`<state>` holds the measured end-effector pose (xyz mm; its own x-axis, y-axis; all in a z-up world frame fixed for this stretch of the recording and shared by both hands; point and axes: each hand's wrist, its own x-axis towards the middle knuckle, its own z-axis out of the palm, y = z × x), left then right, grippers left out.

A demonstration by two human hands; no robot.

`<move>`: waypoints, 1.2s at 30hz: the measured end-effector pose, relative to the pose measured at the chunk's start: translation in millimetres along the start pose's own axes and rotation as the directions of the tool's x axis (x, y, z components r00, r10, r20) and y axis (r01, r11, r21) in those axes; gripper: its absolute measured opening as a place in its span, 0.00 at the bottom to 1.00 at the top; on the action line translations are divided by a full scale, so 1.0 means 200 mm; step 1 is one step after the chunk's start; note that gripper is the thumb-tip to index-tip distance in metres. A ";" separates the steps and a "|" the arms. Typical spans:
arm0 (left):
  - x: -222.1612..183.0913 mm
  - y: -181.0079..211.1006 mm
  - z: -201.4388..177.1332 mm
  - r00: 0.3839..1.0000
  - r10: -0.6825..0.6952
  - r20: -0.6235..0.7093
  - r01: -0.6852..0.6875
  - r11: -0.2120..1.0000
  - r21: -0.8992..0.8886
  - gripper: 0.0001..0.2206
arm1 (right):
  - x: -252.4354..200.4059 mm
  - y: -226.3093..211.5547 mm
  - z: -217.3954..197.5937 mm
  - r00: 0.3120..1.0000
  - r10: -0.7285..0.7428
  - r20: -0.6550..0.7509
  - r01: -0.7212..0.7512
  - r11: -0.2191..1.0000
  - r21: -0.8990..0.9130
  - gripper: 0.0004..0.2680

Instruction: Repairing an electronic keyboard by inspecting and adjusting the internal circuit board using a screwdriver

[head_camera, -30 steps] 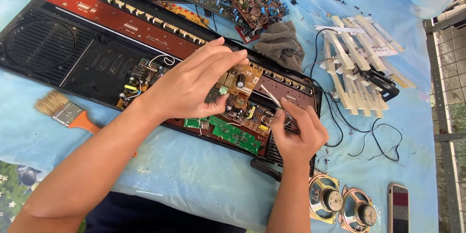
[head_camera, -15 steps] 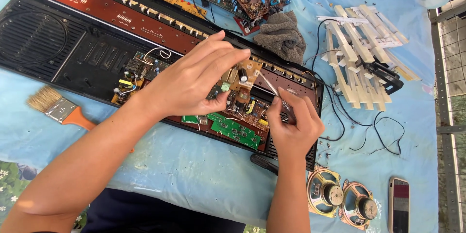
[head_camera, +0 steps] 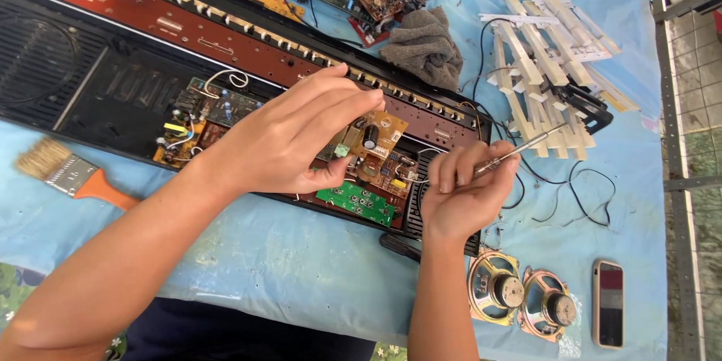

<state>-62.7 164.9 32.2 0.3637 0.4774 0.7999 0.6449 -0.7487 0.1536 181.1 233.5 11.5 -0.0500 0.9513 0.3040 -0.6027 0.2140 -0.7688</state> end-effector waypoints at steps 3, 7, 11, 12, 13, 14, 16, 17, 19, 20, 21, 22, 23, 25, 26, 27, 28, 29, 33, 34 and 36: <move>0.02 0.03 -0.01 1.000 0.024 -0.013 -0.023 1.000 0.018 0.24 | -0.01 -0.05 0.02 0.985 0.037 0.166 -0.065 0.983 0.169 0.09; 0.02 0.03 -0.01 0.999 0.044 0.009 -0.044 0.998 0.042 0.26 | -0.01 -0.07 -0.04 0.980 -0.007 0.198 -0.039 0.973 0.228 0.08; 0.03 0.05 0.01 0.998 0.063 0.012 -0.063 0.997 0.036 0.24 | -0.02 -0.11 -0.05 0.974 -0.009 0.228 -0.061 0.952 0.299 0.08; 0.03 0.06 0.01 0.998 0.063 0.016 -0.064 0.997 0.035 0.24 | -0.02 -0.11 -0.05 0.973 -0.014 0.230 -0.056 0.954 0.294 0.08; 0.03 0.06 0.01 0.998 0.060 0.018 -0.060 0.998 0.031 0.24 | -0.02 -0.11 -0.05 0.974 -0.010 0.227 -0.059 0.955 0.292 0.08; 0.03 0.06 0.02 0.998 0.059 0.022 -0.060 0.997 0.047 0.24 | -0.02 -0.11 -0.06 0.972 -0.010 0.233 -0.065 0.948 0.312 0.09; 0.03 0.07 0.03 0.998 0.055 0.027 -0.056 0.996 0.064 0.23 | -0.02 -0.11 -0.06 0.971 -0.007 0.239 -0.076 0.940 0.333 0.09; 0.03 0.07 0.03 0.998 0.056 0.026 -0.058 0.996 0.065 0.23 | -0.02 -0.11 -0.06 0.970 -0.014 0.245 -0.071 0.939 0.335 0.09; 0.00 0.07 0.07 0.998 0.056 0.026 -0.058 0.996 0.066 0.24 | -0.03 -0.11 -0.05 0.968 -0.019 0.250 -0.069 0.938 0.339 0.09; -0.03 0.07 0.10 0.996 0.089 0.027 -0.088 0.995 -0.042 0.29 | -0.03 -0.11 -0.04 0.968 -0.021 0.250 -0.067 0.938 0.339 0.09; -0.05 0.07 0.13 0.992 0.122 0.026 -0.117 0.982 -0.151 0.35 | -0.03 -0.11 -0.04 0.968 -0.024 0.251 -0.065 0.938 0.339 0.09; -0.04 0.11 0.15 0.992 0.122 0.028 -0.116 0.982 -0.150 0.35 | -0.04 -0.11 -0.02 0.968 -0.023 0.250 -0.065 0.938 0.341 0.09; -0.03 0.15 0.17 0.986 0.158 0.049 -0.141 0.958 -0.251 0.36 | -0.04 -0.10 0.00 0.971 -0.017 0.239 -0.055 0.955 0.291 0.09; -0.01 0.23 0.19 0.979 0.194 0.068 -0.159 0.924 -0.349 0.38 | -0.05 -0.09 0.01 0.973 -0.009 0.229 -0.048 0.969 0.241 0.09; -0.01 0.26 0.20 0.975 0.175 0.138 -0.127 0.945 -0.301 0.37 | -0.06 -0.08 0.00 0.964 0.001 0.266 -0.071 0.965 0.253 0.10; 0.00 0.29 0.20 0.967 0.153 0.206 -0.099 0.963 -0.251 0.37 | -0.06 -0.07 -0.01 0.953 0.010 0.303 -0.093 0.960 0.263 0.10; 0.00 0.29 0.21 0.967 0.152 0.206 -0.098 0.963 -0.249 0.37 | -0.06 -0.08 0.00 0.953 0.010 0.304 -0.094 0.960 0.264 0.10; 0.00 0.29 0.21 0.962 0.138 0.236 -0.072 0.961 -0.269 0.40 | -0.07 -0.08 0.01 0.960 0.014 0.281 -0.083 0.969 0.234 0.09; -0.01 0.31 0.24 0.959 0.074 0.275 0.031 0.932 -0.361 0.45 | -0.07 -0.06 0.01 0.964 0.022 0.264 -0.090 0.965 0.245 0.09; -0.01 0.32 0.25 0.959 0.071 0.275 0.033 0.933 -0.359 0.45 | -0.07 -0.07 0.02 0.964 0.024 0.266 -0.092 0.965 0.246 0.09; -0.02 0.33 0.25 0.968 0.015 0.250 0.129 0.826 -0.548 0.46 | -0.08 -0.07 0.03 0.976 0.005 0.216 -0.067 0.957 0.281 0.09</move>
<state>11.9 136.1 9.3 0.5299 0.5659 0.6316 0.2112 -0.8094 0.5480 185.1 214.2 20.2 -0.2237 0.8821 0.4145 -0.7972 0.0790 -0.5985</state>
